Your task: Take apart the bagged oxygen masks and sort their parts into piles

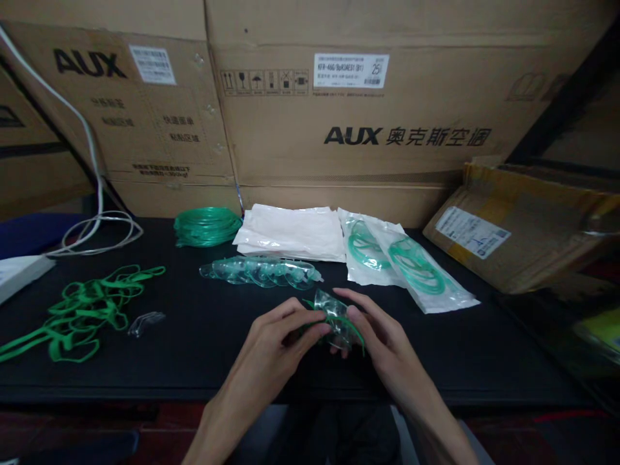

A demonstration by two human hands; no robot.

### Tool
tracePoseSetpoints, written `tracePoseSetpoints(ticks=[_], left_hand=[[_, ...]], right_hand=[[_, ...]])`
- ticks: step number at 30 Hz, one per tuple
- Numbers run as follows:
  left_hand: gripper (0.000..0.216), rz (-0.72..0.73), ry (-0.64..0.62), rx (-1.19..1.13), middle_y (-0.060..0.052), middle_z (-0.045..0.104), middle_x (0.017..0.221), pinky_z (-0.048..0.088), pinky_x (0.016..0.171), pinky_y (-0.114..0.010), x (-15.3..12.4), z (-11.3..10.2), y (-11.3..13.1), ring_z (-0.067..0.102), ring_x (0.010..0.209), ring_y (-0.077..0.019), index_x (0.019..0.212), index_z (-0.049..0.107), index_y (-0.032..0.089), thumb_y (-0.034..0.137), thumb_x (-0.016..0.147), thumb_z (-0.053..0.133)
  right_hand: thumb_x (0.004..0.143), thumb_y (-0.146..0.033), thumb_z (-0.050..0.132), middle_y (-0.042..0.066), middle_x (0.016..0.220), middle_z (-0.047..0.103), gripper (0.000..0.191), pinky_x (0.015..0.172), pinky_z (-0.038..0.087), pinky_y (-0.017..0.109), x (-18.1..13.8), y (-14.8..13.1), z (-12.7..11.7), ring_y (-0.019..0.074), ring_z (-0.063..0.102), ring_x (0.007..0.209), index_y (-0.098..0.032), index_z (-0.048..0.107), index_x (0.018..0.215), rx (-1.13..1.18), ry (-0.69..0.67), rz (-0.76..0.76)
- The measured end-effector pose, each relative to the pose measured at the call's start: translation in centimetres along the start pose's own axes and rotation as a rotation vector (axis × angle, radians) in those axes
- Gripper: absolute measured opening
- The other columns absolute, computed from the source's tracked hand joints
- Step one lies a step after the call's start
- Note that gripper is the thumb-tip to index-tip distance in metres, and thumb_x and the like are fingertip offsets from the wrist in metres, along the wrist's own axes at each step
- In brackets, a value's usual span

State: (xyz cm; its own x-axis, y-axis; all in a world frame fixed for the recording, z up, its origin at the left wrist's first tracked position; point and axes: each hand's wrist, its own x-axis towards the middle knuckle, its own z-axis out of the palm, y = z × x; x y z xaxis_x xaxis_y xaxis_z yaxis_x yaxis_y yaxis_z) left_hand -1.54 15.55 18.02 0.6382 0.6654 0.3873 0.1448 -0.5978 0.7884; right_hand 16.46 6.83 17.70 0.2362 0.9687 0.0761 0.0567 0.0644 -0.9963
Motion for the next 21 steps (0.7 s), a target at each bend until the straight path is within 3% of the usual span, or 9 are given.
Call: tracePoseSetpoints(ticks=[3,6,11,16,21], left_hand=[[0.017,-0.014,-0.006,0.019,0.001,0.063,0.087,0.046,0.069,-0.021,-0.2,0.0,0.2,0.06,0.074,-0.0117,0.103,0.076,0.023,0.027,0.102,0.059],[0.017,-0.04,-0.047,0.047,0.002,0.063,0.089,0.045,0.07,-0.022,-0.3,0.1,0.4,0.061,0.076,-0.0114,0.1,0.073,0.022,0.027,0.103,0.057],[0.017,-0.032,-0.096,0.088,0.002,0.062,0.092,0.046,0.074,-0.022,-0.3,0.3,0.5,0.061,0.079,-0.0106,0.098,0.07,0.023,0.024,0.104,0.055],[0.015,-0.021,-0.112,0.119,0.003,0.063,0.098,0.047,0.078,-0.022,-0.5,0.5,0.4,0.064,0.083,-0.0099,0.101,0.07,0.024,0.022,0.103,0.055],[0.015,0.017,-0.114,0.126,0.003,0.065,0.101,0.047,0.075,-0.02,-0.4,0.6,0.5,0.066,0.084,-0.009,0.103,0.071,0.025,0.021,0.103,0.057]], right_hand=[[0.1,-0.051,0.058,0.007,0.13,0.068,0.043,0.09,0.056,0.031,-0.4,0.2,0.1,0.0207,0.068,0.108,-0.03,0.061,0.138,-0.096,0.002,-0.096],[0.097,-0.037,0.066,0.004,0.149,0.056,0.052,0.103,0.052,0.034,-0.7,0.6,0.3,0.0214,0.06,0.129,-0.038,0.052,0.146,-0.213,-0.028,-0.196],[0.091,-0.014,0.063,0.003,0.15,0.055,0.052,0.12,0.039,0.037,-0.7,1.0,0.6,0.0195,0.051,0.141,-0.034,0.059,0.139,-0.413,-0.038,-0.373],[0.085,-0.011,0.062,0.009,0.142,0.06,0.041,0.113,0.046,0.033,-0.8,1.2,0.9,0.021,0.059,0.132,-0.024,0.066,0.124,-0.521,0.022,-0.439],[0.082,-0.009,0.061,0.009,0.136,0.063,0.036,0.109,0.048,0.033,-0.9,0.8,1.0,0.0221,0.061,0.13,-0.025,0.062,0.114,-0.556,0.053,-0.481]])
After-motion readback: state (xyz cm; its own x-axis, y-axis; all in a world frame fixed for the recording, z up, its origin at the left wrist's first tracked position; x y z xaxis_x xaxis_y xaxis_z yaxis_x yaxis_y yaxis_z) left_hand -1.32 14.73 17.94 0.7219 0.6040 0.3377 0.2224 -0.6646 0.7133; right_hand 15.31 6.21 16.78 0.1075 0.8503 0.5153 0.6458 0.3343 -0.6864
